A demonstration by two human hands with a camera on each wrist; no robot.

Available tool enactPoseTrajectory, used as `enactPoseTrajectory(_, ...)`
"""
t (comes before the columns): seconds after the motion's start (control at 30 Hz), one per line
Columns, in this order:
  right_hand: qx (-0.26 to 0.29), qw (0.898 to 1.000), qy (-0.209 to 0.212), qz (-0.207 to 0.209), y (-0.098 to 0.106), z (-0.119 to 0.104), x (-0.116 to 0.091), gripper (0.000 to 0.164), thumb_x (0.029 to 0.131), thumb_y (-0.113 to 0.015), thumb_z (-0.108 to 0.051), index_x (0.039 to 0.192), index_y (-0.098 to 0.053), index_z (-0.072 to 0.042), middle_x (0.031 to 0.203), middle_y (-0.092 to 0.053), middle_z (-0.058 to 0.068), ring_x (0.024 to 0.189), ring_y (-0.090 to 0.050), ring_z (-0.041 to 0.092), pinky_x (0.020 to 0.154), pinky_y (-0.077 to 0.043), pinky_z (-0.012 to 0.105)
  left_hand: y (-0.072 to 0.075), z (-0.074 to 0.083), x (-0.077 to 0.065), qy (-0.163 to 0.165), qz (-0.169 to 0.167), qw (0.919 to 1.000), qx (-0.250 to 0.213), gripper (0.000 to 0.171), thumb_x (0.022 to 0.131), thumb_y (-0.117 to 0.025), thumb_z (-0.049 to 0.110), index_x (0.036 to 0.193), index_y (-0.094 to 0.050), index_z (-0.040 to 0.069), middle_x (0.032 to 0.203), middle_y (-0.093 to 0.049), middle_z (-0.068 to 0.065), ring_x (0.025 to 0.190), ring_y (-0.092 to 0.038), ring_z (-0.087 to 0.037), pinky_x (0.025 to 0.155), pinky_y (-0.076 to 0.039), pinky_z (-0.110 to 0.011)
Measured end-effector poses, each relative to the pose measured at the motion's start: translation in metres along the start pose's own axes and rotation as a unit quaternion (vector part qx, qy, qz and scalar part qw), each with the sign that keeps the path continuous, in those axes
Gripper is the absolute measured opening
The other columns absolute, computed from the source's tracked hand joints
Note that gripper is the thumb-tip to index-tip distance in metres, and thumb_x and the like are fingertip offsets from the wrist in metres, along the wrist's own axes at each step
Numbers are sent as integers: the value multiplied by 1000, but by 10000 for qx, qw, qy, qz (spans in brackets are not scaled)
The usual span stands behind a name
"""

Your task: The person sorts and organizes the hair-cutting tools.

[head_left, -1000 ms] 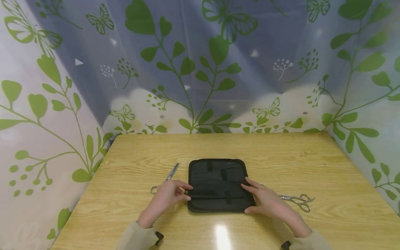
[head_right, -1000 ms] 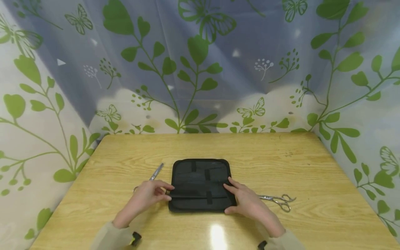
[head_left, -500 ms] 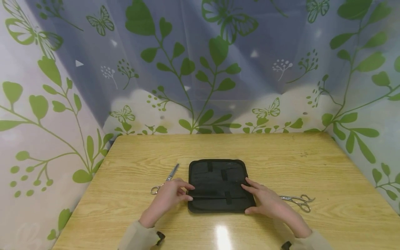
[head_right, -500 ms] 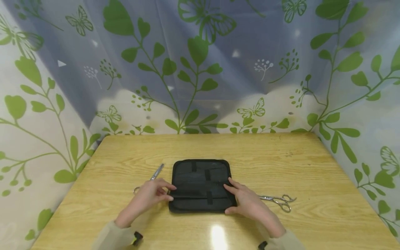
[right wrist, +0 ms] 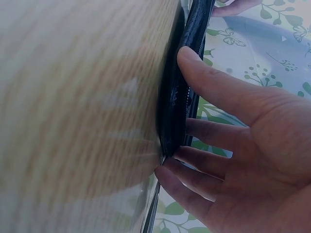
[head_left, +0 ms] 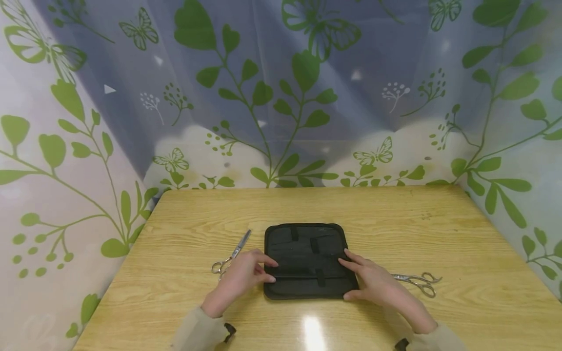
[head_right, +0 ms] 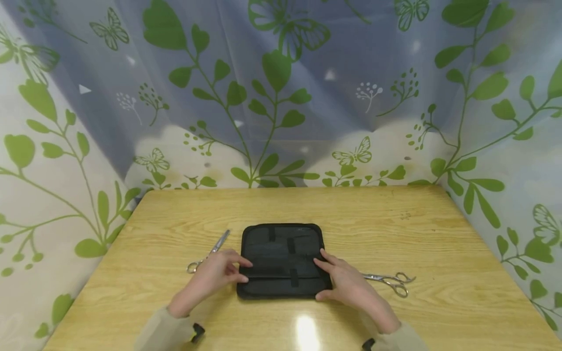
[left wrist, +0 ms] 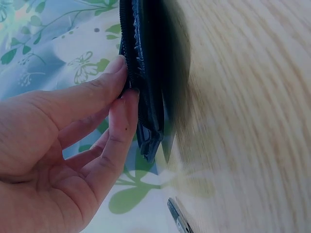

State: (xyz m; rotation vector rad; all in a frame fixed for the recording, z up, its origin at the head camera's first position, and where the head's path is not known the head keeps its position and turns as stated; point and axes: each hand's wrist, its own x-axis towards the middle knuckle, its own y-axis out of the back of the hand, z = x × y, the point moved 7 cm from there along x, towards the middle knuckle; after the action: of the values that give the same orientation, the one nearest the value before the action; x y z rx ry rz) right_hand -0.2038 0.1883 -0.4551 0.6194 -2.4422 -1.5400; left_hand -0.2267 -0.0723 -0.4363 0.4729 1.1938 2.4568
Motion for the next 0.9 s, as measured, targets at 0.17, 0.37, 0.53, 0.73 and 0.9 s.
enactPoseTrajectory(0.17, 15, 10000, -27, -25, 0, 0, -1, 83, 71, -74, -45, 137, -44, -6, 149, -30, 19, 127, -34, 42, 96, -39, 61, -1, 2, 1, -55, -17, 9999, 92, 25, 71, -77, 20, 94, -73, 13, 91, -64, -5, 65, -57, -4, 58, -52, -23)
enactPoseTrajectory(0.37, -9, 10000, -10, -30, 1, -1, -1, 84, 70, -74, -45, 137, -44, -5, 149, -30, 20, 126, -34, 43, 95, -39, 61, -2, 3, 1, -17, -98, 9999, 120, 24, 72, -77, 20, 94, -73, 13, 92, -63, -5, 65, -56, -3, 57, -51, -22)
enactPoseTrajectory(0.53, 23, 10000, -30, -33, 1, -2, -1, 83, 70, -74, -45, 137, -44, -5, 149, -30, 20, 126, -34, 43, 96, -38, 62, -4, 2, 2, 31, -140, 9996, 234, 24, 71, -77, 21, 94, -73, 14, 92, -63, -4, 65, -55, -3, 57, -50, -23)
enactPoseTrajectory(0.73, -19, 10000, 44, -24, 1, -2, -1, 83, 70, -74, -44, 137, -44, -4, 148, -30, 21, 126, -34, 43, 95, -39, 61, -6, 2, 3, 86, -186, 9993, 319, 26, 70, -78, 24, 94, -73, 15, 92, -64, -4, 65, -54, -3, 57, -49, -23)
enactPoseTrajectory(0.9, 10, 10000, 66, -49, 1, -2, -2, 83, 71, -74, -44, 137, -44, -4, 148, -30, 21, 126, -34, 44, 95, -39, 61, -8, 2, 4, 102, -207, 9990, 381, 27, 69, -78, 25, 94, -73, 15, 94, -65, -4, 64, -53, -3, 55, -48, -23)
